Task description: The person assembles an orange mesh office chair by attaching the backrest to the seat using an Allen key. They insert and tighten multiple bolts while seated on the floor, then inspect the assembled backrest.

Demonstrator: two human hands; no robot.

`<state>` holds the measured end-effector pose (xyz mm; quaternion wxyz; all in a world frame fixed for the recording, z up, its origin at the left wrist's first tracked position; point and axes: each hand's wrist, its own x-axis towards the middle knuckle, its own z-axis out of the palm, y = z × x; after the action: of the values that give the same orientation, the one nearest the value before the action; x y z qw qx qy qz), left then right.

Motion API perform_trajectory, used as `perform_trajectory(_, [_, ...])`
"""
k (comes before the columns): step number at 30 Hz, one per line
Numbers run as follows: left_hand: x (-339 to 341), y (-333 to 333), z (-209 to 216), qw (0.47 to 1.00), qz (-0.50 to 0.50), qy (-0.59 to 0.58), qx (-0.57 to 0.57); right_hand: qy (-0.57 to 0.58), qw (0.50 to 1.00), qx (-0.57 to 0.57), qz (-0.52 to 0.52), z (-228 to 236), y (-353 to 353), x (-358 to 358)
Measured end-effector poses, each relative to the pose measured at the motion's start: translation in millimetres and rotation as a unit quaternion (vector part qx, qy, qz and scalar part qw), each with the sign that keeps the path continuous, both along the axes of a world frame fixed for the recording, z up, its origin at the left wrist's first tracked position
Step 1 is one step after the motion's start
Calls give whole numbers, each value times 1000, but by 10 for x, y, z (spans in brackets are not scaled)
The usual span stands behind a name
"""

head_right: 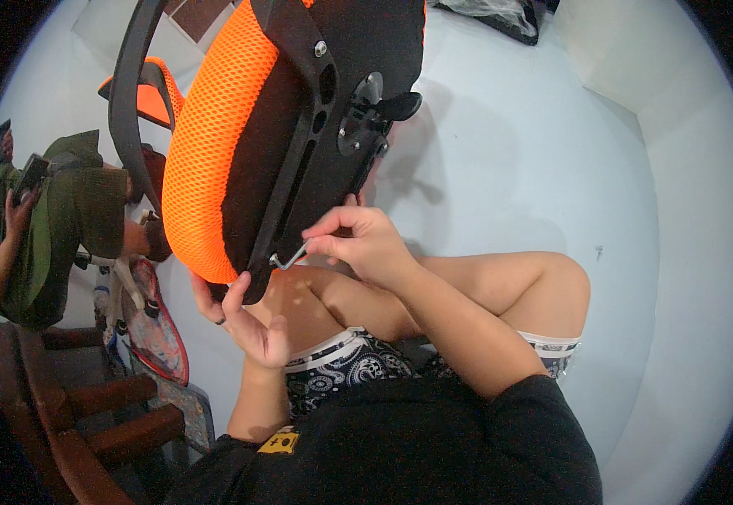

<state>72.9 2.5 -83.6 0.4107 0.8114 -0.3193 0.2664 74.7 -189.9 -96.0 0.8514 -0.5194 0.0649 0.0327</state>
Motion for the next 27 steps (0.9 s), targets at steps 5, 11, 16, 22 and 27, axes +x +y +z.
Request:
perform_trajectory(5, [-25,-23,2,999,-11,30,-44,-207,958,-196,-15,433,173,-114])
perform_trajectory(11, [48,-1,-144,995,-37,0,-92,-286,893,-342,-63,177,462,-301])
perform_trajectory(16, [10,-9,-63,997,-31,15,-68,-52,997,-21,-44,-38,596,-289])
perform_trajectory(22, [8,7,-46,998,-25,9,-63,78,992,49,89,-23,389,-204])
perform_trajectory(27, [7,17,-60,998,-23,5,-51,110,993,27,45,87,203,-164])
